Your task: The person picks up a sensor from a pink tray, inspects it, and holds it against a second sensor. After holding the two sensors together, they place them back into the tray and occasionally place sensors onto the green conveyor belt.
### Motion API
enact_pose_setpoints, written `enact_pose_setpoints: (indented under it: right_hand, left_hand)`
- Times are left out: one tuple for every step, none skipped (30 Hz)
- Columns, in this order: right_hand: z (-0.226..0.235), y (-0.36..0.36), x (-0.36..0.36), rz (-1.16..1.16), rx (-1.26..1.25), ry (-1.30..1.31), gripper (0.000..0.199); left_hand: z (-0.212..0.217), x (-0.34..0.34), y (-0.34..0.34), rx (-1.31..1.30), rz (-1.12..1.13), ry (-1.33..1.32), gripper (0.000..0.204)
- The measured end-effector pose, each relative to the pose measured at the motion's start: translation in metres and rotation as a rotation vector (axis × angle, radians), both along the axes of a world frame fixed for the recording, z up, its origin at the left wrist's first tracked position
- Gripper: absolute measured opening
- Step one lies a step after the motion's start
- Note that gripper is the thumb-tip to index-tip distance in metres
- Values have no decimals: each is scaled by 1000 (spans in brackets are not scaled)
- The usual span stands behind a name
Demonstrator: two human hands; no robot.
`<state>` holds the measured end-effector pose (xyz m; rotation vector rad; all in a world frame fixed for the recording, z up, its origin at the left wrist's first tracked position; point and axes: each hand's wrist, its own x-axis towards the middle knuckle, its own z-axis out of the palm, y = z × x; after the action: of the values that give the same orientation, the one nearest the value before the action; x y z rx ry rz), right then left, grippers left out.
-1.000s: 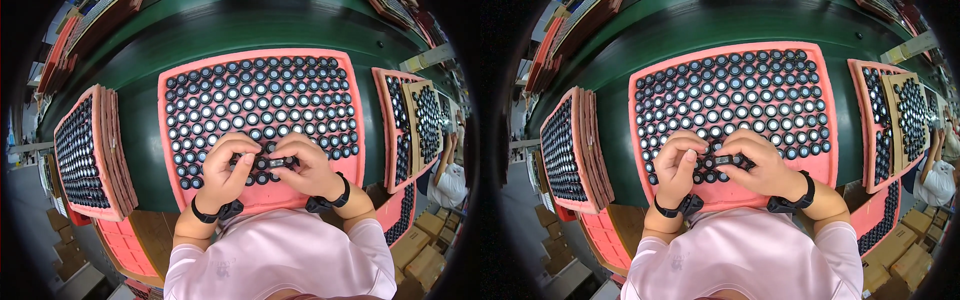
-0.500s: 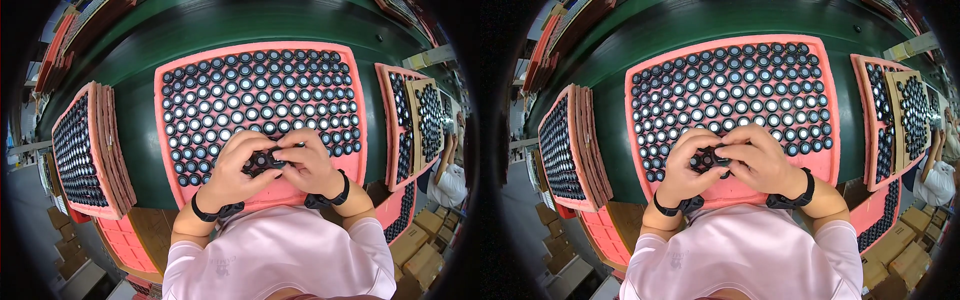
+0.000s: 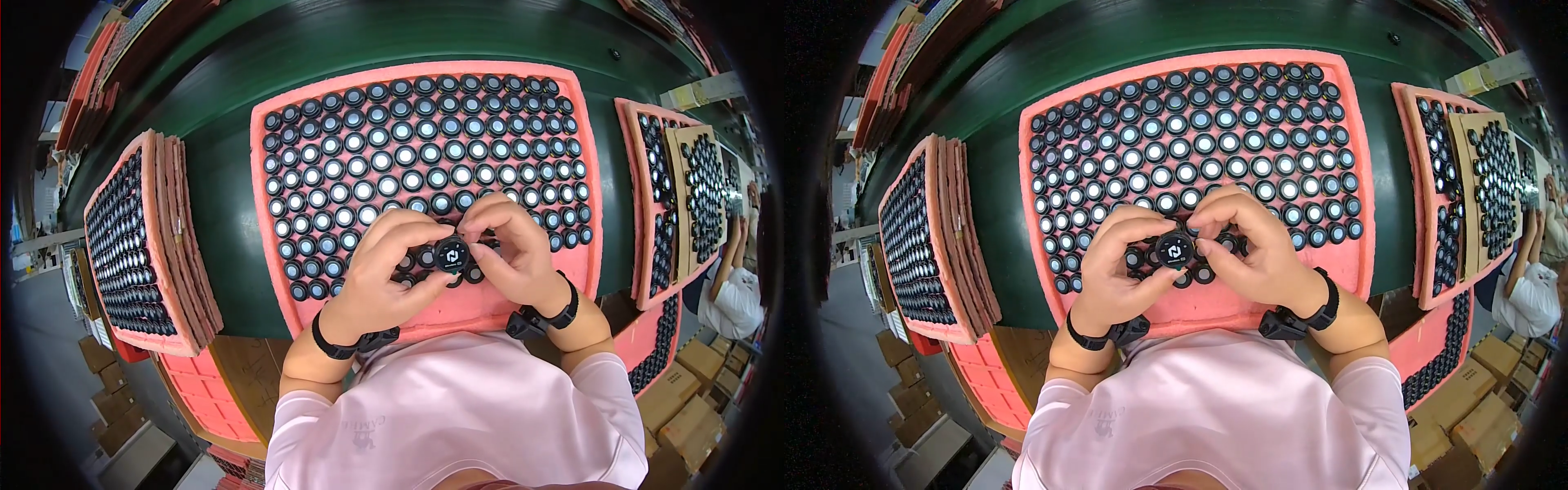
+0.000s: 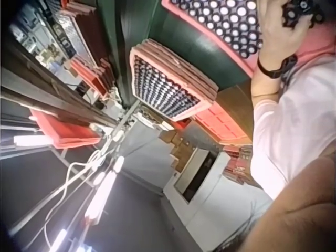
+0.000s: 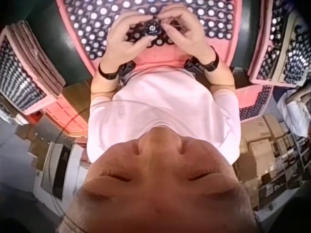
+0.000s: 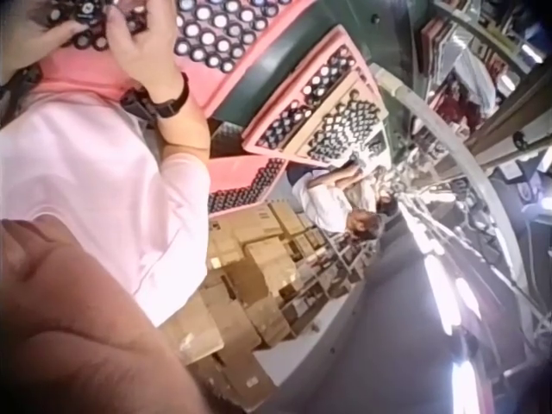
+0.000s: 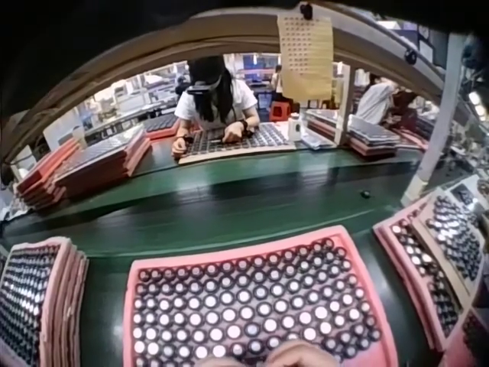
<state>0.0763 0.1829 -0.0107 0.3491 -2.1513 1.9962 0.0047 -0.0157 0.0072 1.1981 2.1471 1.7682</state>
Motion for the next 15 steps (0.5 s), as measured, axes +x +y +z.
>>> enact_pose_setpoints:
  right_hand:
    - [0,1,1,32,-33,-43,29]
    - [0,2,1,64,-65,-85,28]
    - [-1,2,1,96,-98,-128,27]
    - [0,1,1,96,-99,-128,27]
    - [1,0,0,101,-79,-115,25]
    - [2,-2,0,105,-58,-102,23]
    - [2,-3,-1,109,-38,-89,21]
    - [3,-3,-1,109,-39,-90,21]
    - [3,-3,-1,91,-14,-62,21]
    - [3,-3,-2,72,11,-34,21]
    - [3,-3,-2,54,35,-6,21]
    - [3,-2,-2,53,35,-7,21]
    - [2,-2,-3,55,43,12,22]
    - [1,-1,-3,57,50,31,23]
    - [0,-1,-3,59,57,51,24]
  left_hand:
    - [0,0,0,9,0,11,42]
    - [0,0,0,9,0,10,42]
    - [-1,1,0,11,3,2,42]
    - [-1,1,-1,13,6,-6,41]
    - [-2,2,-1,15,10,-14,41]
    - [-2,2,-1,14,10,-15,41]
    - [-1,2,-2,0,2,-32,41]
    - [0,3,-2,-14,-6,-50,40]
    - [1,3,-3,-27,-14,-68,40]
    - [2,4,-2,-28,-14,-70,40]
    - [2,4,-1,16,-13,-114,38]
    - [2,5,-1,60,-11,-158,37]
    - [3,6,-1,103,-8,-202,35]
    - [1,5,-1,102,-6,-204,35]
    - [-1,4,-1,109,-17,-163,33]
